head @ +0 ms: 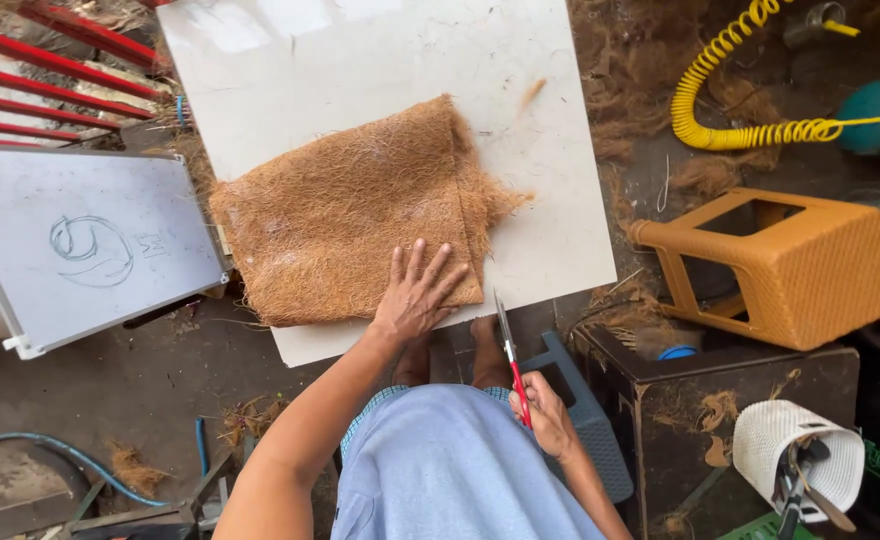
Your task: The person manipulates a coconut fiber mat, folding it and measuring its length with a tape, then proceeds to trim the edges using scissors.
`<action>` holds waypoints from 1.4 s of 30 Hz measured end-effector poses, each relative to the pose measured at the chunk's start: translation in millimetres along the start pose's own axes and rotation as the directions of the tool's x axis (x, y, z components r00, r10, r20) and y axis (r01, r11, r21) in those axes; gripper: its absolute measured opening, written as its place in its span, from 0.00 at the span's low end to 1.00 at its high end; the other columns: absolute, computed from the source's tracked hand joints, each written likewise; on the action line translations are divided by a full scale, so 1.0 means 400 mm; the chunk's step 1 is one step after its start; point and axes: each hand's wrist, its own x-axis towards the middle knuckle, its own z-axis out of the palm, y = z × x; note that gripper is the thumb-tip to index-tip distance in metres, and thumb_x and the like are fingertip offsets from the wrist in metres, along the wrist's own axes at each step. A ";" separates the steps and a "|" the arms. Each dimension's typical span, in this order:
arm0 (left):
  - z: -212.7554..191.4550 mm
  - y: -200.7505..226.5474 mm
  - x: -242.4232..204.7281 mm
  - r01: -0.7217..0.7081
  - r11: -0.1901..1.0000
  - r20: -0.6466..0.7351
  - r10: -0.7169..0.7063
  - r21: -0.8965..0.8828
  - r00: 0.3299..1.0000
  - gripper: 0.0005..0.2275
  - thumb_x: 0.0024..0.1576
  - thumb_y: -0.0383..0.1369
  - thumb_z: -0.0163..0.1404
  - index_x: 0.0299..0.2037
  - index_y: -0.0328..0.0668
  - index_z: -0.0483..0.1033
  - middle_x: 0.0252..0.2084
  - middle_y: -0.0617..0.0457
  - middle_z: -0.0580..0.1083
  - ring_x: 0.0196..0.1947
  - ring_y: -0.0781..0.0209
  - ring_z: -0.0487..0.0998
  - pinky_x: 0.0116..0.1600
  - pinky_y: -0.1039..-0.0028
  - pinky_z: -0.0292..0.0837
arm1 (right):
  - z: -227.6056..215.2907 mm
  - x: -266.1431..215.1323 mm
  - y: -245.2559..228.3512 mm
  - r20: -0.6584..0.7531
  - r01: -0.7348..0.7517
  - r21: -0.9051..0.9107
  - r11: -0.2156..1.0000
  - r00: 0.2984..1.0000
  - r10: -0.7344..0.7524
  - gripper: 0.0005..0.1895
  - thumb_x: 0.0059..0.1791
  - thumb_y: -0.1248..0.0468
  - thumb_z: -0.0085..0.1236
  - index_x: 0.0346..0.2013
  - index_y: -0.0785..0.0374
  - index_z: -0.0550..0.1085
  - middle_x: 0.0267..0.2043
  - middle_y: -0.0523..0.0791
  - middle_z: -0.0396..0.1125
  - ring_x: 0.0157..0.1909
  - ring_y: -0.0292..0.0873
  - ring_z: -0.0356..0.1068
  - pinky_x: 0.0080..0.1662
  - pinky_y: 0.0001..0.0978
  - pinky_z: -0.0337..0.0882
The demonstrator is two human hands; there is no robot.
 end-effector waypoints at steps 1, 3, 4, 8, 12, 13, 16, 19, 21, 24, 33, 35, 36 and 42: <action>0.006 -0.002 0.004 -0.010 1.000 0.002 0.010 -0.003 1.000 0.35 0.55 0.59 0.43 0.74 0.70 0.46 0.77 0.52 0.46 0.75 0.33 0.41 0.72 0.37 0.31 | -0.002 -0.003 0.010 -0.008 -0.003 0.005 1.000 1.000 0.003 0.18 0.46 0.52 0.56 0.41 0.63 0.69 0.22 0.46 0.65 0.27 0.41 0.68 0.33 0.30 0.66; 0.020 -0.005 0.000 -0.002 1.000 -0.028 0.002 -0.008 1.000 0.33 0.57 0.58 0.42 0.73 0.72 0.48 0.77 0.52 0.45 0.75 0.33 0.40 0.71 0.37 0.29 | -0.007 -0.009 0.030 0.049 -0.028 -0.040 0.999 0.998 0.030 0.17 0.47 0.52 0.55 0.40 0.61 0.69 0.22 0.48 0.67 0.27 0.42 0.67 0.33 0.31 0.66; 0.023 -0.006 0.002 -0.011 1.000 -0.027 0.011 -0.009 1.000 0.33 0.57 0.58 0.42 0.73 0.72 0.48 0.77 0.52 0.45 0.75 0.33 0.40 0.71 0.37 0.29 | -0.004 -0.005 0.028 0.042 -0.030 -0.034 0.999 0.999 0.031 0.17 0.47 0.52 0.55 0.40 0.61 0.69 0.22 0.48 0.67 0.27 0.42 0.67 0.33 0.31 0.66; 0.030 -0.005 -0.004 -0.004 0.999 -0.009 0.004 -0.034 1.000 0.32 0.58 0.58 0.39 0.74 0.74 0.45 0.78 0.53 0.43 0.75 0.33 0.37 0.71 0.37 0.27 | 0.020 0.016 -0.002 0.091 -0.004 -0.009 1.000 0.996 0.004 0.18 0.47 0.52 0.55 0.41 0.61 0.69 0.22 0.48 0.66 0.27 0.42 0.66 0.32 0.31 0.65; 0.032 -0.007 0.000 0.004 0.999 0.018 -0.003 -0.053 1.000 0.32 0.58 0.60 0.38 0.74 0.78 0.43 0.78 0.53 0.41 0.75 0.32 0.35 0.70 0.35 0.27 | 0.050 0.055 -0.001 0.094 0.032 0.034 0.999 0.995 -0.035 0.19 0.46 0.51 0.54 0.41 0.62 0.68 0.23 0.49 0.67 0.28 0.42 0.68 0.33 0.31 0.67; 0.032 -0.006 -0.002 0.004 0.999 0.020 -0.003 -0.054 1.000 0.32 0.58 0.60 0.38 0.74 0.78 0.43 0.78 0.53 0.41 0.75 0.32 0.35 0.70 0.35 0.27 | 0.051 0.055 -0.001 0.094 0.030 0.035 0.999 0.995 -0.033 0.19 0.46 0.51 0.54 0.41 0.62 0.68 0.23 0.49 0.67 0.28 0.42 0.68 0.33 0.31 0.67; 0.032 -0.007 -0.001 0.004 0.998 0.030 -0.002 -0.055 1.000 0.32 0.58 0.60 0.37 0.74 0.78 0.43 0.78 0.54 0.41 0.75 0.33 0.35 0.71 0.36 0.27 | 0.049 0.062 -0.009 0.093 0.033 0.049 0.998 0.995 -0.038 0.17 0.45 0.52 0.55 0.40 0.62 0.68 0.22 0.49 0.66 0.28 0.42 0.68 0.33 0.30 0.68; 0.032 -0.007 -0.001 0.005 0.999 0.051 -0.003 -0.048 0.999 0.31 0.59 0.59 0.36 0.74 0.78 0.42 0.78 0.55 0.39 0.75 0.33 0.33 0.71 0.37 0.25 | 0.049 0.066 -0.018 0.080 0.043 0.046 0.998 0.996 -0.047 0.16 0.45 0.54 0.55 0.39 0.62 0.69 0.21 0.48 0.65 0.26 0.42 0.68 0.31 0.30 0.67; 0.028 0.001 -0.005 0.014 1.000 0.031 -0.014 -0.001 0.999 0.32 0.59 0.59 0.35 0.74 0.73 0.43 0.78 0.54 0.41 0.75 0.35 0.34 0.72 0.39 0.25 | 0.053 0.061 -0.017 0.073 0.028 0.074 0.997 0.997 -0.033 0.17 0.44 0.53 0.56 0.38 0.61 0.68 0.21 0.47 0.65 0.26 0.41 0.67 0.30 0.29 0.65; 0.026 -0.002 -0.002 0.017 1.000 0.053 -0.018 0.010 0.998 0.33 0.58 0.60 0.36 0.74 0.70 0.44 0.78 0.54 0.41 0.75 0.35 0.33 0.72 0.39 0.24 | 0.044 0.071 0.001 0.067 0.044 0.025 0.999 0.997 -0.046 0.16 0.44 0.54 0.57 0.37 0.61 0.68 0.18 0.48 0.63 0.23 0.41 0.64 0.28 0.29 0.63; 0.031 0.001 0.006 0.021 1.000 0.106 -0.023 0.019 0.994 0.39 0.56 0.58 0.44 0.75 0.61 0.41 0.78 0.53 0.39 0.75 0.33 0.32 0.72 0.38 0.22 | 0.043 0.062 -0.006 -0.019 0.010 -0.019 1.000 1.000 -0.010 0.16 0.44 0.55 0.64 0.36 0.61 0.71 0.19 0.49 0.67 0.24 0.42 0.67 0.30 0.29 0.65; 0.038 0.004 0.005 0.018 1.000 0.103 -0.019 0.011 0.995 0.37 0.58 0.57 0.42 0.76 0.61 0.41 0.78 0.53 0.39 0.75 0.33 0.32 0.71 0.38 0.21 | 0.035 0.063 -0.010 -0.019 0.007 -0.026 1.000 1.000 -0.008 0.16 0.43 0.55 0.64 0.36 0.61 0.71 0.19 0.48 0.67 0.24 0.41 0.68 0.30 0.29 0.65; 0.041 -0.001 0.007 0.018 1.000 0.093 -0.018 0.005 0.996 0.36 0.59 0.57 0.40 0.76 0.61 0.41 0.78 0.53 0.39 0.75 0.33 0.31 0.71 0.38 0.20 | 0.032 0.069 -0.014 -0.018 0.011 -0.037 0.999 1.000 -0.012 0.16 0.43 0.55 0.65 0.36 0.61 0.71 0.19 0.48 0.68 0.24 0.41 0.68 0.30 0.29 0.65; 0.031 0.004 -0.007 -0.003 0.999 0.080 0.000 0.034 0.997 0.34 0.60 0.58 0.37 0.75 0.63 0.42 0.78 0.55 0.39 0.75 0.35 0.30 0.71 0.41 0.16 | 0.055 0.068 -0.073 0.016 0.001 0.019 1.000 1.000 -0.001 0.18 0.45 0.53 0.62 0.40 0.61 0.70 0.21 0.49 0.66 0.27 0.44 0.67 0.34 0.32 0.66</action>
